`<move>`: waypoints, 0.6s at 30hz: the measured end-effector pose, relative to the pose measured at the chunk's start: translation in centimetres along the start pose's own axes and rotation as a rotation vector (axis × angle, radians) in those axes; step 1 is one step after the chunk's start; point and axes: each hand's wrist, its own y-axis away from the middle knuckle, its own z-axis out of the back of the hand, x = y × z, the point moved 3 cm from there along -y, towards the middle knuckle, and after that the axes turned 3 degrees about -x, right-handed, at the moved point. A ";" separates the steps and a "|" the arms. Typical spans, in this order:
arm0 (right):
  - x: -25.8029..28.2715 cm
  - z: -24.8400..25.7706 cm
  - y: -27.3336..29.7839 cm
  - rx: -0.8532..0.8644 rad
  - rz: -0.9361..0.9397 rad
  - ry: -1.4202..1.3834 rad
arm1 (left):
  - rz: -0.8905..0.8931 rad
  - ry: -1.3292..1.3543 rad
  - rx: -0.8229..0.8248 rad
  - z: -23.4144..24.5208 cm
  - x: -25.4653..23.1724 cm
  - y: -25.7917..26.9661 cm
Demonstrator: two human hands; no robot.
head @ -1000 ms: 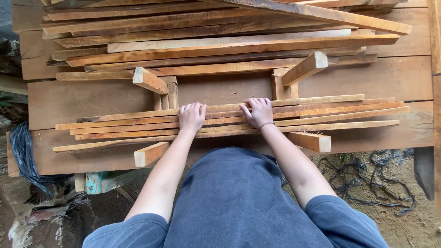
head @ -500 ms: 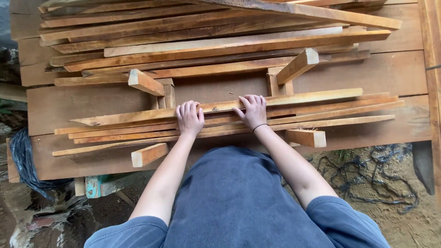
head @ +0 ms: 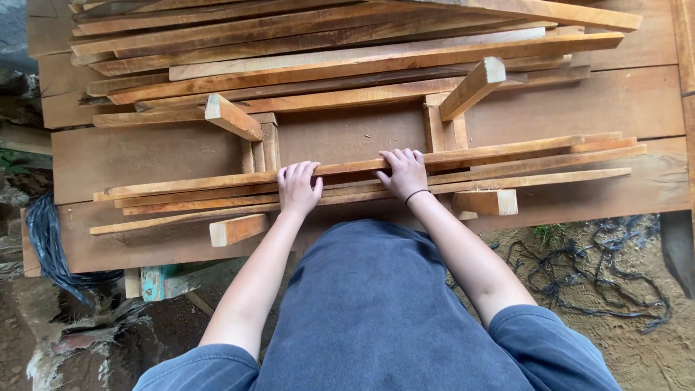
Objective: The person picks up thin wooden planks from a pile and places them onto a wooden frame structure. They repeat this process, stacking the planks one by one on top of each other within the frame.
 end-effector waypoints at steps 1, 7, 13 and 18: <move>0.5 0.6 0.4 -0.002 -0.002 0.002 | -0.003 0.001 0.000 0.0 -0.1 0.6; 0.9 1.7 0.9 -0.010 0.013 -0.096 | 0.004 -0.007 -0.067 -0.3 -0.7 1.7; 0.5 0.6 2.1 0.044 -0.081 -0.075 | 0.054 0.062 -0.140 0.6 -1.2 3.1; -0.4 -0.6 3.0 0.144 -0.103 -0.099 | 0.053 0.067 -0.122 0.3 -0.2 3.3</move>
